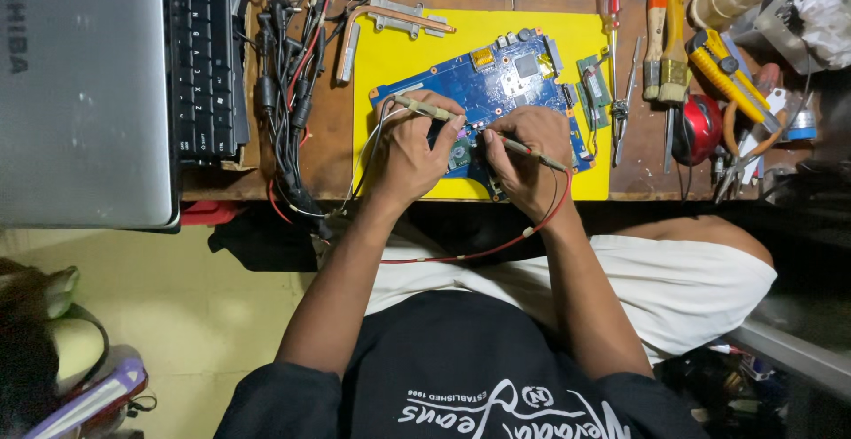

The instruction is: The person uses a multimeter to test various points on a blue laptop motherboard placed on a yellow mat. They systematically move the probes across different components and connectors, occasionally flipping the board to access the other side.

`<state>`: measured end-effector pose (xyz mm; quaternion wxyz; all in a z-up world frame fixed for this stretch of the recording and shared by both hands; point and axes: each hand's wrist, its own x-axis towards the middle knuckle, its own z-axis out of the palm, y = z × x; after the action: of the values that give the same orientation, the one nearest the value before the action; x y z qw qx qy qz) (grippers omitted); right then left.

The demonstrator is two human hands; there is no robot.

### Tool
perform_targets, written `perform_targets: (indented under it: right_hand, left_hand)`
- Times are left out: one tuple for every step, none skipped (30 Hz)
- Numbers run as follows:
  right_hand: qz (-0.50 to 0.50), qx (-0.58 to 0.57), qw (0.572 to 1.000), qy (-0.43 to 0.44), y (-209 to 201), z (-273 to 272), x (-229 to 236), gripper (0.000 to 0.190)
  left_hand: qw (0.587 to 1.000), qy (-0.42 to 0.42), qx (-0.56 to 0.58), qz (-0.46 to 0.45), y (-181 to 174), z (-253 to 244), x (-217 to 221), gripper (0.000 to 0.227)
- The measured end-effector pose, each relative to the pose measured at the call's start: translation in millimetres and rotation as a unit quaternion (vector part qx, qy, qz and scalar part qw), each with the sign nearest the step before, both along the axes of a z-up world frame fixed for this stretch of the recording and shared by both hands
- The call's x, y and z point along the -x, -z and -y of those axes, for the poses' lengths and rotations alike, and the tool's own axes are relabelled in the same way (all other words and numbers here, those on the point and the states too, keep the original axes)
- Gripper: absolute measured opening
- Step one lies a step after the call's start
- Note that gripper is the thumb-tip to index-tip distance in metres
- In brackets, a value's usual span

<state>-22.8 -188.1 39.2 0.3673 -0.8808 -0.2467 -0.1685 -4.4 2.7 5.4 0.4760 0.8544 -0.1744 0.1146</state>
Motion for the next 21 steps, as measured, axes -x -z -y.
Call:
perform_targets:
  right_hand:
    - [0.002,0.005,1.0,0.004,0.3,-0.1,0.7,0.022]
    - [0.002,0.005,1.0,0.004,-1.0,-0.8,0.5,0.022]
    - [0.013,-0.003,1.0,0.003,-2.2,-1.3,0.5,0.021]
    - [0.024,-0.011,1.0,0.002,-3.3,-1.7,0.5,0.02]
    - [0.024,-0.011,1.0,0.001,-3.2,-1.7,0.4,0.02]
    - [0.022,-0.011,1.0,-0.002,-3.2,-1.8,0.3,0.02]
    - [0.021,-0.011,1.0,-0.005,-3.2,-2.0,0.1,0.021]
    - [0.02,-0.011,1.0,-0.006,-3.0,-2.2,-0.2,0.021]
    - [0.02,-0.008,1.0,-0.003,-2.8,-2.3,-0.7,0.021]
    - [0.02,-0.005,1.0,0.0,-2.5,-2.3,-1.2,0.021]
    - [0.019,-0.005,1.0,0.0,-2.6,-2.3,-1.3,0.021]
    - [0.02,-0.005,1.0,-0.002,-2.7,-2.3,-1.3,0.021]
    - [0.02,-0.006,1.0,-0.003,-2.9,-2.3,-1.5,0.022]
    - [0.02,-0.006,1.0,-0.003,-3.0,-1.8,-1.2,0.022]
    - [0.011,0.0,1.0,-0.002,-3.1,-1.7,-0.7,0.023]
    - [0.002,0.005,1.0,0.0,-3.2,-1.6,-0.2,0.023]
    - [0.002,0.005,1.0,0.0,-2.5,-1.3,-0.3,0.023]
    - [0.0,0.015,1.0,0.004,-1.8,-1.0,-0.3,0.023]
    - [-0.001,0.025,1.0,0.008,-1.1,-0.7,-0.2,0.023]
    - [-0.001,0.025,1.0,0.008,-1.0,-0.7,-0.2,0.023]
    - [-0.008,0.022,1.0,0.005,-1.0,-0.5,-0.3,0.024]
  left_hand:
    - [1.0,0.001,-0.001,-0.004,-0.3,0.0,0.1,0.008]
    - [1.0,0.001,-0.001,-0.003,-0.9,0.0,0.0,0.008]
    - [1.0,-0.001,-0.005,0.0,-1.5,0.1,0.1,0.009]
    - [1.0,-0.003,-0.01,0.003,-2.1,0.2,0.2,0.009]
    - [1.0,-0.004,-0.01,0.003,-2.4,0.4,0.3,0.009]
    - [1.0,-0.003,-0.009,0.0,-2.7,0.4,0.5,0.009]
    - [1.0,-0.002,-0.008,-0.004,-3.1,0.4,0.7,0.009]
    - [1.0,-0.003,-0.009,-0.004,-3.2,0.3,0.6,0.009]
    - [1.0,-0.003,-0.005,-0.002,-3.2,0.4,0.3,0.009]
    - [1.0,-0.002,-0.001,0.0,-3.2,0.4,-0.1,0.009]
    - [1.0,-0.002,-0.001,0.0,-3.2,0.5,0.0,0.009]
    - [1.0,0.001,0.0,-0.003,-3.2,0.6,0.0,0.009]
    - [1.0,0.003,0.0,-0.005,-3.2,0.8,0.0,0.01]
    - [1.0,0.003,0.0,-0.005,-3.0,1.2,0.3,0.01]
    - [1.0,0.001,-0.002,-0.003,-2.7,1.2,0.7,0.01]
    - [1.0,0.0,-0.004,-0.001,-2.4,1.2,1.2,0.01]
    - [1.0,-0.001,-0.004,0.0,-2.5,1.1,0.9,0.01]
    - [1.0,0.0,-0.001,-0.003,-2.6,1.1,0.8,0.009]
    - [1.0,0.0,0.001,-0.005,-2.7,1.0,0.6,0.009]
    - [1.0,0.0,0.002,-0.005,-1.7,0.9,0.5,0.009]
    - [1.0,0.002,0.002,-0.009,-0.8,0.9,0.1,0.01]
